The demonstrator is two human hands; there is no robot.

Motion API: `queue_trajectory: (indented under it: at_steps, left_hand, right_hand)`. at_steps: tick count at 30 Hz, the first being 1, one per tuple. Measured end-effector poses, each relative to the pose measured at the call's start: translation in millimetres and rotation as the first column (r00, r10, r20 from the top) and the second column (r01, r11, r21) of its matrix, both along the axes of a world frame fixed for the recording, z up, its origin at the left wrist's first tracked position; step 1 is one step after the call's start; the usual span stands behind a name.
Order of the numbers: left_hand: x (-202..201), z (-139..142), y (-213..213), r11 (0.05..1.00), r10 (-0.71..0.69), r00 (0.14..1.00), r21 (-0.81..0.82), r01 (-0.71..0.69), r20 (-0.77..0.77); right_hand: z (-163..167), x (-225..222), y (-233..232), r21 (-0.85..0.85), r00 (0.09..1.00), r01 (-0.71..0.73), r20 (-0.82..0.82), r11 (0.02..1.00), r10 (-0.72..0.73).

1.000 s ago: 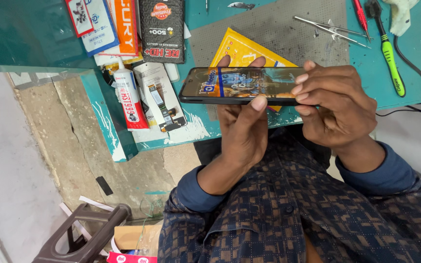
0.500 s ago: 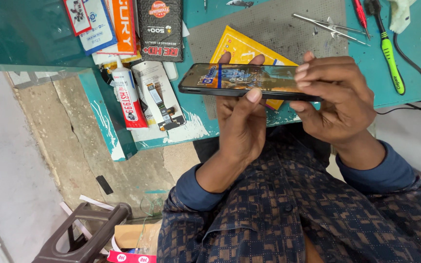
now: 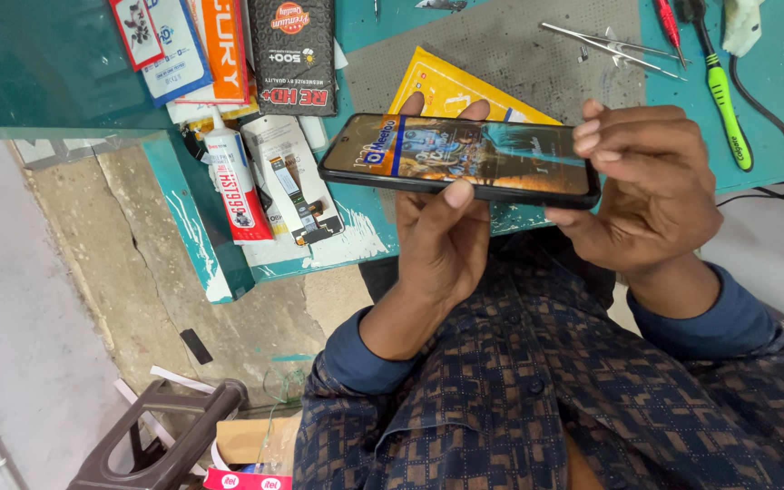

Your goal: The person handles a disassembled smartphone, repeatedly turning it over and pressing its edges. They use a small metal tool to pry along the phone's perimeter and then place the phone back on the workbench.

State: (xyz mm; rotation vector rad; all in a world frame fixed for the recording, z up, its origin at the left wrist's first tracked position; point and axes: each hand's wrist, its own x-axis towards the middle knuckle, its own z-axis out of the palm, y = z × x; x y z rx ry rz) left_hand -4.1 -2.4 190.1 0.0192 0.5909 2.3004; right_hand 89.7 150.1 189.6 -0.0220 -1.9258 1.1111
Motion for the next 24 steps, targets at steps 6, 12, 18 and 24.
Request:
queue_trajectory:
  at_steps: [6, 12, 18, 24]
  left_hand:
    - [-3.1, 0.7, -3.5, 0.999, -0.021, 0.998, 0.043, 0.024, -0.057]
    - [-14.6, -0.3, -8.7, 0.989, -0.147, 0.970, -0.005, 0.149, -0.192]
    - [-27.0, 0.0, -14.8, 0.968, -0.248, 0.910, -0.129, 0.216, -0.333]
    - [-41.8, -2.5, -18.4, 0.950, -0.311, 0.871, -0.120, 0.287, -0.381]
  right_hand:
    - [-1.9, 6.5, 3.6, -0.514, 0.989, -0.143, -0.043, 0.846, 0.141]
    - [-0.4, 13.8, 13.7, -0.967, 0.824, -0.228, -0.129, 0.114, 0.551]
    - [3.6, 14.9, 18.9, -0.978, 0.764, -0.124, -0.203, -0.170, 0.612]
    - [9.3, 15.5, 14.6, -0.880, 0.632, -0.304, -0.472, -0.364, 0.615]
